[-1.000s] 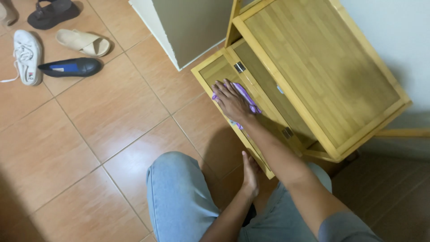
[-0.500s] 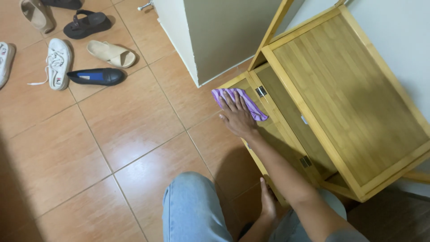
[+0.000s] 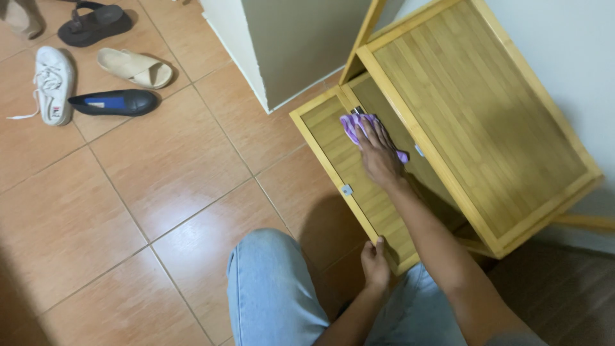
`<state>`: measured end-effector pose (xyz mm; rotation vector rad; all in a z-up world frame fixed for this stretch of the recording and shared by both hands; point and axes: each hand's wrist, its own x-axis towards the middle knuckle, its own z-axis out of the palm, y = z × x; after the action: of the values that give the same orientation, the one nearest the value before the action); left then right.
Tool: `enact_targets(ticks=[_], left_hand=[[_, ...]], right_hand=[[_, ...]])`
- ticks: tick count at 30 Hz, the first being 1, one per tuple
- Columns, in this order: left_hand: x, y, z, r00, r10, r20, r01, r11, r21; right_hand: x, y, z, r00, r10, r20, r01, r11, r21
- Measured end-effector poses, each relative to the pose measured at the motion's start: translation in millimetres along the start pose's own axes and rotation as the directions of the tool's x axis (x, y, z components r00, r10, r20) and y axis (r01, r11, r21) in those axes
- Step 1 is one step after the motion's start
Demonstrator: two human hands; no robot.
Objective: The person kneels on the floor and wipes the top and front of a wooden nightstand with a purple cloth. They open the drawer to wipe the inside and then close it. The person then stands and wipes the vertical and horizontal bars of a wooden clothing rack.
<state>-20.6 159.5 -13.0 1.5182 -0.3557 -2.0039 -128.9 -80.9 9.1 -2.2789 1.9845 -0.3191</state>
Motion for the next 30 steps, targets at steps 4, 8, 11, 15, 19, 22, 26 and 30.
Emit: enact_targets(ticks=[4, 8, 11, 15, 19, 22, 26, 30], left_hand=[[8, -18, 5, 0.999, 0.010, -0.050, -0.010, 1.000, 0.004], [25, -53, 4, 0.980, 0.185, -0.068, -0.183, 0.983, 0.030], [18, -41, 6, 0.975, 0.210, -0.066, -0.208, 0.977, 0.037], [9, -29, 7, 0.989, 0.121, -0.082, -0.119, 0.993, 0.019], [4, -17, 6, 0.992, 0.103, -0.068, -0.097, 0.992, 0.080], [8, -28, 5, 0.990, 0.136, -0.034, -0.136, 0.991, -0.013], [23, -45, 2, 0.988, 0.141, -0.054, -0.140, 0.990, 0.027], [8, -21, 0, 0.997, 0.079, 0.005, -0.079, 0.996, 0.036]], right_hand=[[-51, 8, -6, 0.997, 0.053, -0.061, -0.052, 0.999, 0.012], [-55, 37, -2, 0.928, 0.369, -0.052, -0.335, 0.888, 0.316], [-47, 38, -7, 0.870, 0.383, -0.311, -0.313, 0.916, 0.252], [-92, -26, -33, 0.819, 0.456, -0.348, -0.288, 0.852, 0.437], [-142, -54, -35, 0.852, 0.477, -0.216, -0.398, 0.858, 0.323], [-136, -43, -25, 0.900, 0.421, -0.115, -0.425, 0.905, -0.003], [-76, -8, 6, 0.953, 0.302, -0.031, -0.303, 0.944, -0.131], [-14, -3, 14, 0.932, 0.363, 0.015, -0.362, 0.931, -0.035]])
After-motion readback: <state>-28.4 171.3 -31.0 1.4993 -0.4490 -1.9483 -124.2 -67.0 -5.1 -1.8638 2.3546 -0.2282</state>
